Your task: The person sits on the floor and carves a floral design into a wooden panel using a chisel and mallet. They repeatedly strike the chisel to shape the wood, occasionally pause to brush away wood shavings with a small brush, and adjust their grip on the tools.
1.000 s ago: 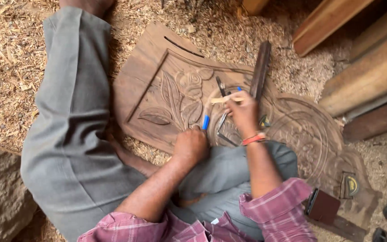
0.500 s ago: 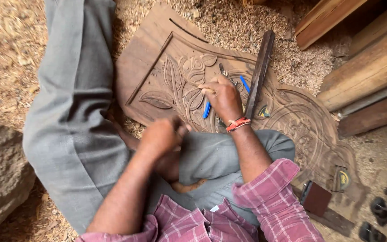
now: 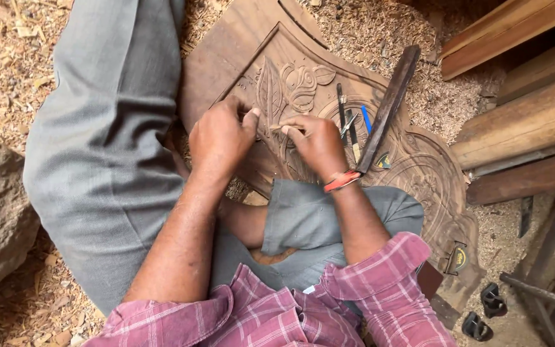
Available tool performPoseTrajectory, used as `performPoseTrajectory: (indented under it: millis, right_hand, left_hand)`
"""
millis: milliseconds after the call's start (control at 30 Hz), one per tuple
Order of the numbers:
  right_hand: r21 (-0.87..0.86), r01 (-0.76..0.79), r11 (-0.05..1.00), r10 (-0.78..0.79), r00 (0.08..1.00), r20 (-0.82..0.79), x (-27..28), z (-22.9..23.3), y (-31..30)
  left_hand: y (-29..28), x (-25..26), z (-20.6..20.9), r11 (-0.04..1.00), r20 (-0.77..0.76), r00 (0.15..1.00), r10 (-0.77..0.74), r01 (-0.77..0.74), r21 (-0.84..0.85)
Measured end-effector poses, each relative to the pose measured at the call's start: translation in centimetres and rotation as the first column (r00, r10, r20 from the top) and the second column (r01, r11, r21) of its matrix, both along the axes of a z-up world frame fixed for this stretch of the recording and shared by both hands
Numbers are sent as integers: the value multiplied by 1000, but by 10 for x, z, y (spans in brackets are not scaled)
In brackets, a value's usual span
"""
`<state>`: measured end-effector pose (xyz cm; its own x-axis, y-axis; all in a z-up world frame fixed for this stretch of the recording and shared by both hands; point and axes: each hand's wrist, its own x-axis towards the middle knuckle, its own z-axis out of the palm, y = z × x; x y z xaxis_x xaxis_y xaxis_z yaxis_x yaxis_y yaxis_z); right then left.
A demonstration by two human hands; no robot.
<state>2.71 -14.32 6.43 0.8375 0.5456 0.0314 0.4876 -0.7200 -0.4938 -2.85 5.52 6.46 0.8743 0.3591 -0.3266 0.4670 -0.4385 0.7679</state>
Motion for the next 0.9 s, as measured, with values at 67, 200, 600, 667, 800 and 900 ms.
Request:
performPoseTrajectory:
  millis: [67,200,600,667,800,900]
  right_hand:
    - [113,47,993,-34,993,-109,4,-1,-5]
    - [-186,-26,982,43,995,87,0,-9,-8]
    - [-220,-265,939,288,955,77,-24,1,-23]
    - [-304,-341,890,296,937,-185,-29,15,-34]
    - [67,-219,973,216,778,-591,5,23,-51]
    - [77,72,994,4,705,-709,26,8,-44]
  left_hand:
    - [1,0,2,999,-14,1000,3,-3,-32]
    - [1,0,4,1000,-5,1000,3,-3,-27]
    - [-8,-1,-9,997,-36,996,-78,78,2]
    - [-8,-3,-12,997,-55,995,-83,83,-4]
    - [-20,-2,-21,987,-54,986,-157,159,33]
    - [-28,-2,-24,960,-155,952,-263,275,61]
